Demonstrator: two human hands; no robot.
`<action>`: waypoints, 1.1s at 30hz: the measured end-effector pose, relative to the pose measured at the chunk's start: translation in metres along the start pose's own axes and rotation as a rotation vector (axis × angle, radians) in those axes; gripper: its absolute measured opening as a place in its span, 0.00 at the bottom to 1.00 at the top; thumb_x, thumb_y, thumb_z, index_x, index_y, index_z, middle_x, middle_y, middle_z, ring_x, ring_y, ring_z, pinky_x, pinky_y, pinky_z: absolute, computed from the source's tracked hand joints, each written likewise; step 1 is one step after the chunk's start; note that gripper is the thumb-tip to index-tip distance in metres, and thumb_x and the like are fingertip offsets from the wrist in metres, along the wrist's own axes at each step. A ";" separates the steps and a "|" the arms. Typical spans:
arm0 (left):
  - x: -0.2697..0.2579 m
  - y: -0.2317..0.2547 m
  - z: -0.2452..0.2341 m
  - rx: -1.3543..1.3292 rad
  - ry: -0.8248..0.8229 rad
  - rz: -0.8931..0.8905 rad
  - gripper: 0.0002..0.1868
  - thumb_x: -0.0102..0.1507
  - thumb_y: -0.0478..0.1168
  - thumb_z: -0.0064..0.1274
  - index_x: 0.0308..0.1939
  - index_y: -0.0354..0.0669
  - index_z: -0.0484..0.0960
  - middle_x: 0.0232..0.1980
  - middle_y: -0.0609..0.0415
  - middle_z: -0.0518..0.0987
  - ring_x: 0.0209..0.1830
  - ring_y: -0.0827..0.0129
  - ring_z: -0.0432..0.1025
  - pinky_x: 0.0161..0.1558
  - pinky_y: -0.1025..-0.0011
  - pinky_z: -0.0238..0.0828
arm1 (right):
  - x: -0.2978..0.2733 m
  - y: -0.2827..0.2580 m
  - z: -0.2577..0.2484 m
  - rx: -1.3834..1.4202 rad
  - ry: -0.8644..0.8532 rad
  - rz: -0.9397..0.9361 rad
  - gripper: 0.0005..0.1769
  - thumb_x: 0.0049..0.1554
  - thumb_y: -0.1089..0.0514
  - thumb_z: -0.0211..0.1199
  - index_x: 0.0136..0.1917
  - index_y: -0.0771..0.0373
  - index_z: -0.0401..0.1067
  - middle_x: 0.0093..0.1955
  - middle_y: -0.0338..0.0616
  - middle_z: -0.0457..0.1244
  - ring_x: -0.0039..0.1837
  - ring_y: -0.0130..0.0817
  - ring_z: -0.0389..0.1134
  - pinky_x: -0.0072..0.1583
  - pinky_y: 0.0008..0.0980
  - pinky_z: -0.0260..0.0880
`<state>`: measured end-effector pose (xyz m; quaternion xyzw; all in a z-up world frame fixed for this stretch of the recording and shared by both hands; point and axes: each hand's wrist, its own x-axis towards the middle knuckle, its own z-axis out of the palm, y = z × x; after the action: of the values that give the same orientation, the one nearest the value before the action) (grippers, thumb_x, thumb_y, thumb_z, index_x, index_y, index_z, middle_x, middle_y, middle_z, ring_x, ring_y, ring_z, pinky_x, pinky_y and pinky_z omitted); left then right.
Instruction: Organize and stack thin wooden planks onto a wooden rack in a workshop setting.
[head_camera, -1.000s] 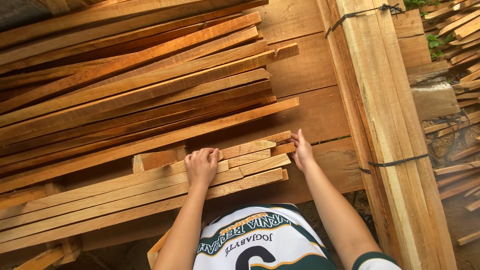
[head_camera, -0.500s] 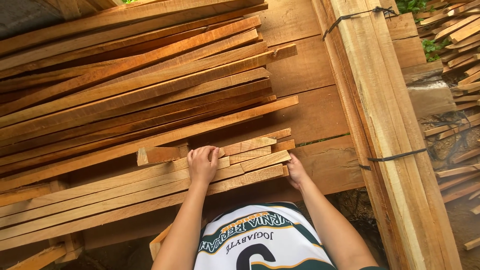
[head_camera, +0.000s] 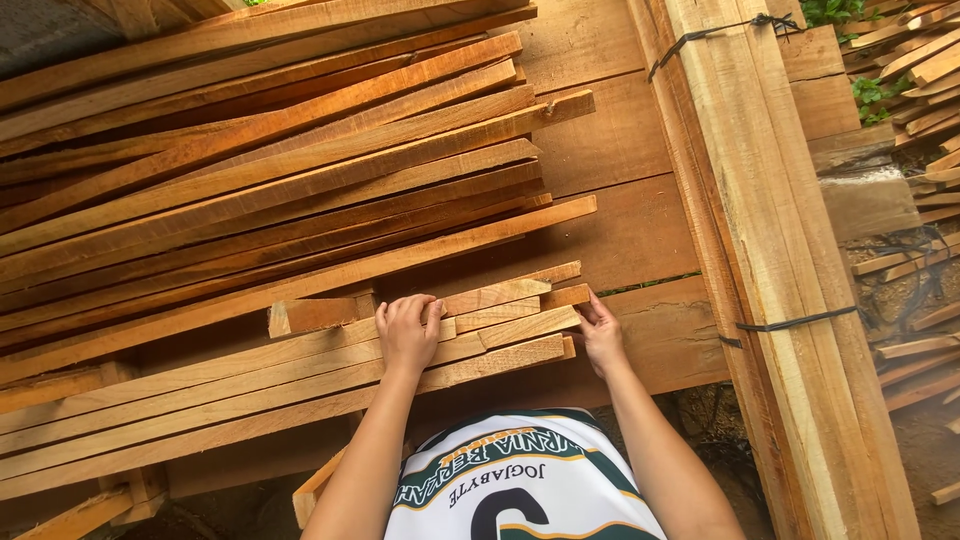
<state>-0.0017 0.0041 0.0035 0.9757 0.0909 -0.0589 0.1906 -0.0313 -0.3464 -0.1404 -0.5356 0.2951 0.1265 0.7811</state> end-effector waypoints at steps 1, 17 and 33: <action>0.000 0.000 0.001 0.001 -0.007 0.002 0.17 0.71 0.62 0.44 0.49 0.64 0.83 0.51 0.69 0.83 0.62 0.71 0.71 0.75 0.53 0.45 | -0.005 -0.008 0.005 0.002 0.006 0.004 0.38 0.59 0.69 0.61 0.79 0.47 0.59 0.66 0.50 0.65 0.58 0.45 0.71 0.52 0.50 0.80; 0.006 0.002 0.002 0.070 -0.054 -0.018 0.16 0.71 0.63 0.43 0.48 0.67 0.82 0.52 0.71 0.82 0.59 0.72 0.73 0.71 0.55 0.50 | -0.004 -0.068 0.000 -0.094 -0.054 0.175 0.28 0.60 0.66 0.60 0.72 0.50 0.70 0.61 0.40 0.67 0.57 0.34 0.67 0.54 0.53 0.79; 0.008 0.006 0.005 0.080 -0.032 -0.047 0.17 0.71 0.64 0.42 0.49 0.67 0.82 0.52 0.72 0.82 0.59 0.74 0.72 0.71 0.57 0.50 | 0.111 -0.019 0.016 -0.372 -0.069 0.094 0.36 0.69 0.29 0.37 0.56 0.48 0.83 0.51 0.44 0.71 0.53 0.32 0.70 0.57 0.29 0.68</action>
<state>0.0072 -0.0015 0.0000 0.9791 0.1082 -0.0824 0.1515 0.0717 -0.3525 -0.1886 -0.6518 0.2643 0.2334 0.6714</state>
